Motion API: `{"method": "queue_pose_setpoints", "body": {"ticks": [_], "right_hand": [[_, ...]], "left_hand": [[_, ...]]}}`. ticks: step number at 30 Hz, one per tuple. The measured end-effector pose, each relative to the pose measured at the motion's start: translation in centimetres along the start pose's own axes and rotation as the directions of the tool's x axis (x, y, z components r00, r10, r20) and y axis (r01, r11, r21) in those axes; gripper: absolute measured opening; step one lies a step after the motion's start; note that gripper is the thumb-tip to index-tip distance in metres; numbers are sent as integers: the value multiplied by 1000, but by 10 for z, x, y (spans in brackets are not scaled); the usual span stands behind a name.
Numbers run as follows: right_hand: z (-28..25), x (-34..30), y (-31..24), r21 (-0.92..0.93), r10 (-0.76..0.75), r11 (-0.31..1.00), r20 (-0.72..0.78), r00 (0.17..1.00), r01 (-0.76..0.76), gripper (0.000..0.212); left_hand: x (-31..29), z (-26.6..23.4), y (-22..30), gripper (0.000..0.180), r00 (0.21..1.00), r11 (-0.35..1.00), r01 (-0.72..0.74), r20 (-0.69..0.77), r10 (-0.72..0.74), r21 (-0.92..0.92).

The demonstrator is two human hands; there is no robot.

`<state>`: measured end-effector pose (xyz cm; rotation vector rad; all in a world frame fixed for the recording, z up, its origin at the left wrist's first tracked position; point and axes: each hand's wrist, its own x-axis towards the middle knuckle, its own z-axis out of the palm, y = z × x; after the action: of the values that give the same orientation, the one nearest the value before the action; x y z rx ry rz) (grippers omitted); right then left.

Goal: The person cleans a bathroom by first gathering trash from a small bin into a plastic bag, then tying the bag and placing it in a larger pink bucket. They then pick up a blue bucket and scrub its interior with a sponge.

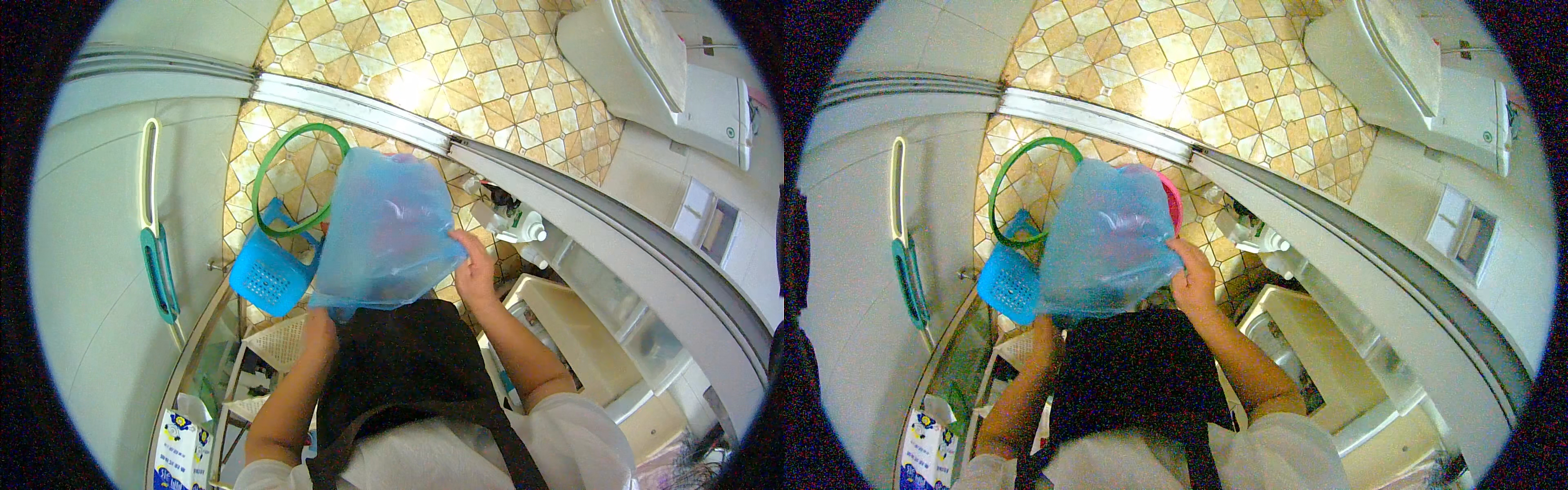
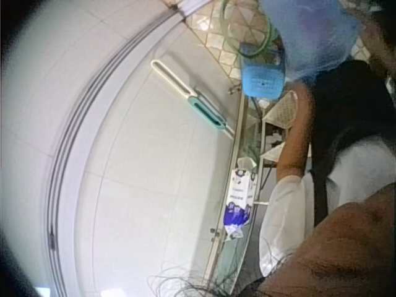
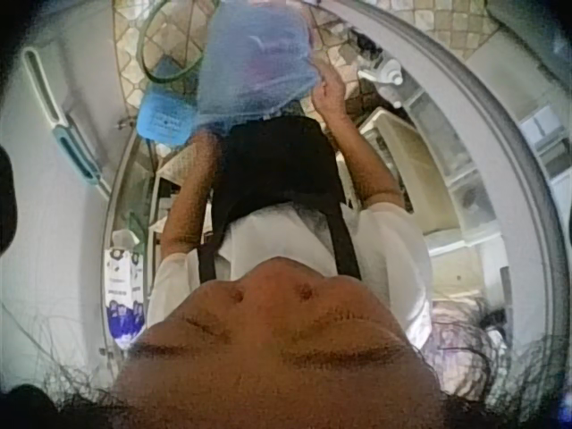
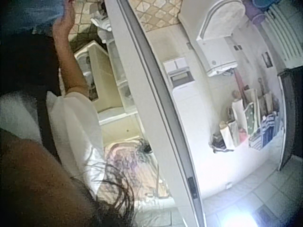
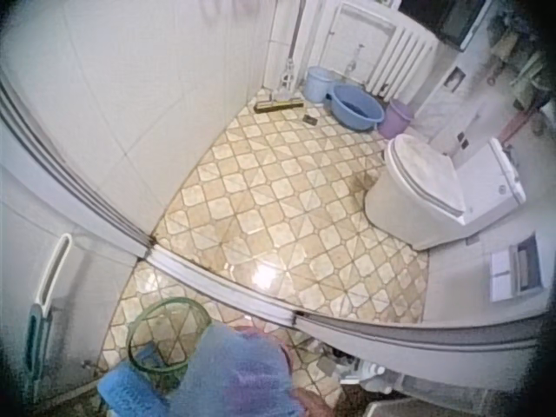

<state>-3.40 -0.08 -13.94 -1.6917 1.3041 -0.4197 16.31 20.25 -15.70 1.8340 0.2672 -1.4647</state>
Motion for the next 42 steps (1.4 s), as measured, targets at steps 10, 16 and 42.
{"method": "queue_pose_setpoints", "body": {"ticks": [10, 16, 42], "right_hand": [[3, -63, 66, -590, 619, 738, 402, 675, -327, 30], [3, -27, 73, -496, 554, 781, 270, 788, -379, 34], [108, 189, 167, -568, 233, 815, 148, 961, -111, 27]], "left_hand": [[19, 12, -30, 40, 958, 849, 186, 99, -268, 495], [60, 4, -17, 43, 981, 572, 43, 73, -178, 819], [236, 50, -56, 41, 945, 920, -178, -200, 259, 348]]}}
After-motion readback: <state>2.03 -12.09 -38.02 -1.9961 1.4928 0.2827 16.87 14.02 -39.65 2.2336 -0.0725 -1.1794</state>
